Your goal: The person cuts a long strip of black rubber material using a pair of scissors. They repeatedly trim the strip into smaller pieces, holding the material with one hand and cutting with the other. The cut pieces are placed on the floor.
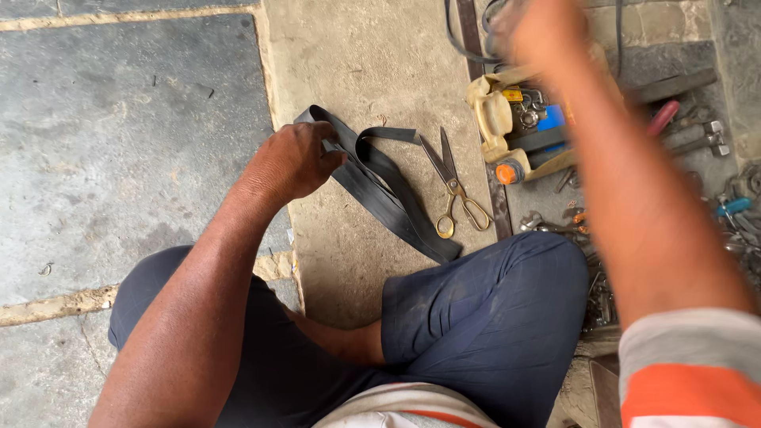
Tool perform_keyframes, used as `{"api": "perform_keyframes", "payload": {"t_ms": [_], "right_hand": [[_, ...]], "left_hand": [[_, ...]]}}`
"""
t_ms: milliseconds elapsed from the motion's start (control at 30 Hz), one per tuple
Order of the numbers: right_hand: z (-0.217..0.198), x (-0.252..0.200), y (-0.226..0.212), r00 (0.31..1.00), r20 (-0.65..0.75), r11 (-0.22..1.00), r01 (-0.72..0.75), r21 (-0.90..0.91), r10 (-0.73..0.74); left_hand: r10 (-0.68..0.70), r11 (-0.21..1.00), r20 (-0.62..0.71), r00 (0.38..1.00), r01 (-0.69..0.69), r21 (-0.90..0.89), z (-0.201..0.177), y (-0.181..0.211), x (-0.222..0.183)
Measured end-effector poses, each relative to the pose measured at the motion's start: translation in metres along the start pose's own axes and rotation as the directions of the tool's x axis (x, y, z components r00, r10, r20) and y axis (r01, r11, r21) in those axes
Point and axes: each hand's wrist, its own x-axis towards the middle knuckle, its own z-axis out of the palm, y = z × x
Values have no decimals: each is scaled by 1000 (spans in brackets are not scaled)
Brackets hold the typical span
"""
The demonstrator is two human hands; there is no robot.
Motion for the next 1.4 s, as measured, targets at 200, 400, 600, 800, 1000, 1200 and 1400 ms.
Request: {"api": "perform_keyframes", "payload": {"t_ms": [200,400,600,800,1000,1200,1400], "right_hand": [[108,-196,-40,567,823,957,221,-186,29],[150,-253,-14,762,647,969,163,-186,-4],[122,-217,-20,898,414,971,-211,115,146],[87,-203,-56,871,443,-97,-432,897,212],[43,-186,-97,991,135,-409,-122,904,3],[27,-166,-86,999,-12,-89,8,996,-39],[71,-180,-75,892,445,120,-435,893,-83]], "left_hand": [[7,999,2,1000,-7,46,1,-1,-7],[34,995,1,999,-34,95,10,-1,-11],[168,985,9,986,-168,47,32,-8,-16],[408,900,67,910,-389,-198,63,11,-24],[311,902,226,923,-211,-377,81,24,-20],[355,743,298,886,-74,-665,78,20,-11],[118,352,107,987,59,-934,56,15,1]]}}
